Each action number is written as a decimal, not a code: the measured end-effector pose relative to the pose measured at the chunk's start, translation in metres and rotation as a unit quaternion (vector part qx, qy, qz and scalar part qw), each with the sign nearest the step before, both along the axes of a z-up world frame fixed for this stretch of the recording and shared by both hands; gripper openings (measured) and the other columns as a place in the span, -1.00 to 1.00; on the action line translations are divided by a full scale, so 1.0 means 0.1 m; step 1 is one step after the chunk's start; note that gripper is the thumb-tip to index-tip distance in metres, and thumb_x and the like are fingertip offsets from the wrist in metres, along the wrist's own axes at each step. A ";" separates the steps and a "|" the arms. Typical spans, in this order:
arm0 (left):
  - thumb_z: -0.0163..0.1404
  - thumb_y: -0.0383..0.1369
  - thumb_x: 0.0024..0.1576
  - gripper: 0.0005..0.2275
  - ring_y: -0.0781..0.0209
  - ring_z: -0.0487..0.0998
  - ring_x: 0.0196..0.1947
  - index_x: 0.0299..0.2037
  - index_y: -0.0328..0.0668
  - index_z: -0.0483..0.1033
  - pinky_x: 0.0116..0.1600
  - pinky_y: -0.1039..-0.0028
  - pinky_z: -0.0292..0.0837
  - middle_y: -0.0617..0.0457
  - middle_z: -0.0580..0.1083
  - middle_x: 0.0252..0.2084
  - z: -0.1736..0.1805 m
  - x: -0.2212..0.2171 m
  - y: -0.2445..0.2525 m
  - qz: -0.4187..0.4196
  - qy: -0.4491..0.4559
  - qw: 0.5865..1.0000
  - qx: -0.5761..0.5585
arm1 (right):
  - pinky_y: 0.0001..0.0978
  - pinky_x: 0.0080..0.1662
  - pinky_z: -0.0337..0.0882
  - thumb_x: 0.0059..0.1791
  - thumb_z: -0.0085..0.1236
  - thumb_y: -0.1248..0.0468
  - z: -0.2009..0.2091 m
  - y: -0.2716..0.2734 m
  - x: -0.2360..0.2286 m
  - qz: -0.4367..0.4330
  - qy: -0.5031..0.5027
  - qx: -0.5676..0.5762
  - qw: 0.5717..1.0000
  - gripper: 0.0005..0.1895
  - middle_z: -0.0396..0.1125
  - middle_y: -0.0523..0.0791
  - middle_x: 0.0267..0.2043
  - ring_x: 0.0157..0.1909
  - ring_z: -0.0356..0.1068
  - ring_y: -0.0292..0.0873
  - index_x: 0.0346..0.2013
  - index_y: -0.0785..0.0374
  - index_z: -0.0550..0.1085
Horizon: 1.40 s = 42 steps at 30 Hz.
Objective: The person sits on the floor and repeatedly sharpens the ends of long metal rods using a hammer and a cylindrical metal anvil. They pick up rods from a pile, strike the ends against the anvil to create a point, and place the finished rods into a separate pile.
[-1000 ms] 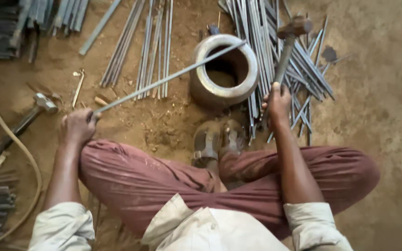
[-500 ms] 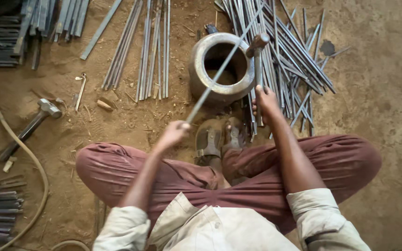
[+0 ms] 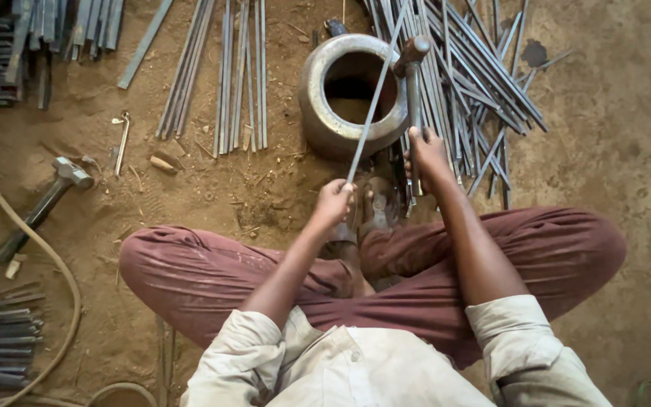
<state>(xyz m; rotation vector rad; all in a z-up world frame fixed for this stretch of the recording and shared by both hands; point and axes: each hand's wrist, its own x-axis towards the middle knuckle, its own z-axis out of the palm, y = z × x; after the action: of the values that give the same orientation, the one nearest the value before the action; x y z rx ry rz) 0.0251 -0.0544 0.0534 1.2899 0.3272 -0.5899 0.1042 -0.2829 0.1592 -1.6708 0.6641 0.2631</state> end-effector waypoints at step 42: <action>-0.08 -0.30 0.32 -0.80 0.09 0.60 -0.47 0.00 -0.27 0.36 -0.41 0.28 0.58 -0.07 0.50 -0.36 1.01 0.19 -0.24 -0.132 0.100 0.962 -0.218 | -0.34 -0.54 0.35 0.14 -0.05 -0.01 0.11 0.19 0.00 -0.002 -0.003 0.031 1.000 -0.71 0.26 -0.15 -0.48 -0.58 0.28 -0.25 -0.05 0.11 0.26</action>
<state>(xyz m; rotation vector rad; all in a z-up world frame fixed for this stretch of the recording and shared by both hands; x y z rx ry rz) 0.0442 -0.0787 0.1540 0.8518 0.1767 -0.9651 0.1039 -0.2640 0.1702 -1.6099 0.6481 0.2743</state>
